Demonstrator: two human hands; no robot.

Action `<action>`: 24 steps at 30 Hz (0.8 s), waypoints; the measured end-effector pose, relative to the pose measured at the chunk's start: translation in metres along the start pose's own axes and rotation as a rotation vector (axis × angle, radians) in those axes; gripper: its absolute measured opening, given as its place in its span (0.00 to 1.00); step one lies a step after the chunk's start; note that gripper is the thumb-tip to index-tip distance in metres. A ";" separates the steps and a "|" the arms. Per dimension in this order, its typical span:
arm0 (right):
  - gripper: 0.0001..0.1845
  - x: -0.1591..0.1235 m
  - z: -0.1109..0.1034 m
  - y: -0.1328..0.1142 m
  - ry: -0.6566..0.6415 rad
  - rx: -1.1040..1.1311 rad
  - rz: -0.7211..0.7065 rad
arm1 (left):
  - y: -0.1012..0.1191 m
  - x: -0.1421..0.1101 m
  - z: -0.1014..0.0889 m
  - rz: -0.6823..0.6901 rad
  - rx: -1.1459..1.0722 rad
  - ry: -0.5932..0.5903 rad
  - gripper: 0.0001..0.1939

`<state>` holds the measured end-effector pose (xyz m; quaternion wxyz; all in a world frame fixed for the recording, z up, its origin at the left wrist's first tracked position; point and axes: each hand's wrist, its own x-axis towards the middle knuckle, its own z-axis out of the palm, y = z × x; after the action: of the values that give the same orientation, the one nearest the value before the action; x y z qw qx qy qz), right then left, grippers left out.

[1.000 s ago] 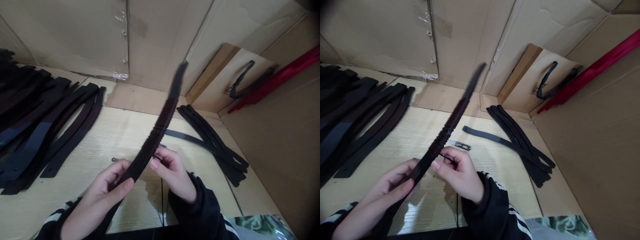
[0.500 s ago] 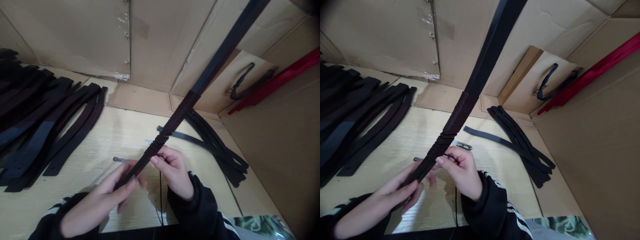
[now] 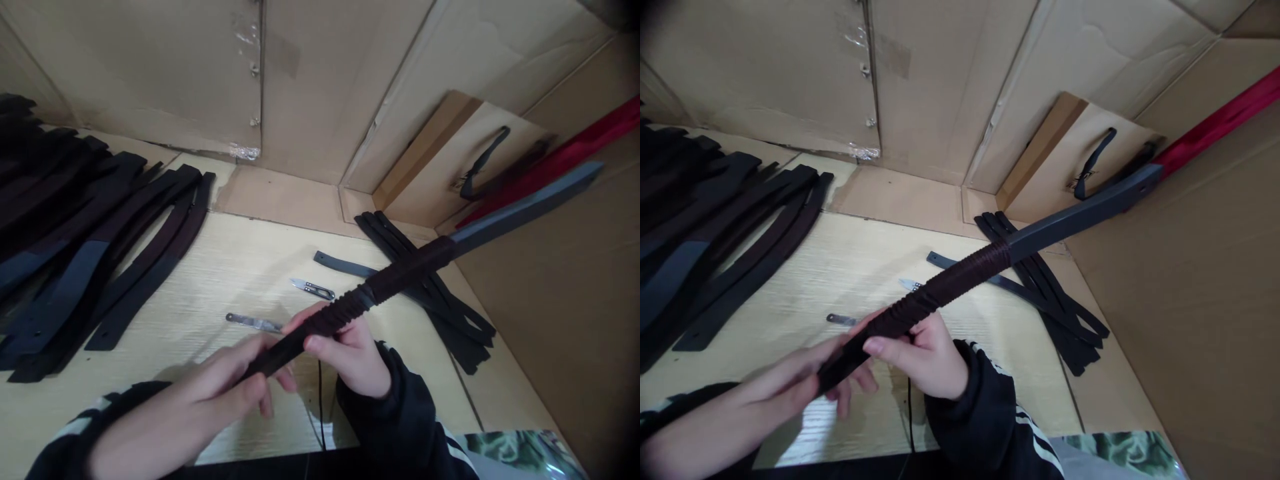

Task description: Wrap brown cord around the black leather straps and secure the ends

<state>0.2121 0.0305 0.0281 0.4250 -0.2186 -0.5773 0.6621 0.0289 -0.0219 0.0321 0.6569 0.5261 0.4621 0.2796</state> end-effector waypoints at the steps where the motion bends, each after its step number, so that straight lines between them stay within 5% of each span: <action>1: 0.08 0.000 0.000 0.000 -0.058 0.043 -0.004 | 0.002 0.000 -0.003 -0.055 -0.085 -0.102 0.21; 3: 0.10 0.000 -0.001 -0.001 -0.113 0.085 -0.028 | 0.003 0.000 -0.007 -0.151 -0.171 -0.217 0.25; 5: 0.09 0.000 -0.001 -0.001 -0.077 0.036 -0.064 | 0.002 0.000 -0.006 -0.172 -0.164 -0.189 0.25; 11: 0.13 -0.001 -0.002 0.004 0.113 -0.089 -0.053 | -0.007 0.000 0.010 0.120 0.160 0.203 0.13; 16: 0.06 0.000 -0.003 0.008 0.171 -0.153 -0.073 | -0.013 0.007 0.014 0.147 0.381 0.508 0.12; 18: 0.06 0.000 -0.003 0.008 0.144 -0.135 -0.087 | -0.013 0.008 0.010 0.123 0.238 0.389 0.14; 22: 0.06 -0.001 -0.003 0.007 0.137 -0.089 -0.103 | -0.012 0.003 0.001 -0.046 -0.365 -0.196 0.24; 24: 0.06 -0.001 -0.003 0.007 0.154 -0.118 -0.090 | -0.012 0.000 0.000 -0.125 -0.530 -0.280 0.26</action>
<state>0.2127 0.0317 0.0201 0.4841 -0.2674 -0.5900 0.5883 0.0273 -0.0253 0.0213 0.8446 0.3402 0.3095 0.2742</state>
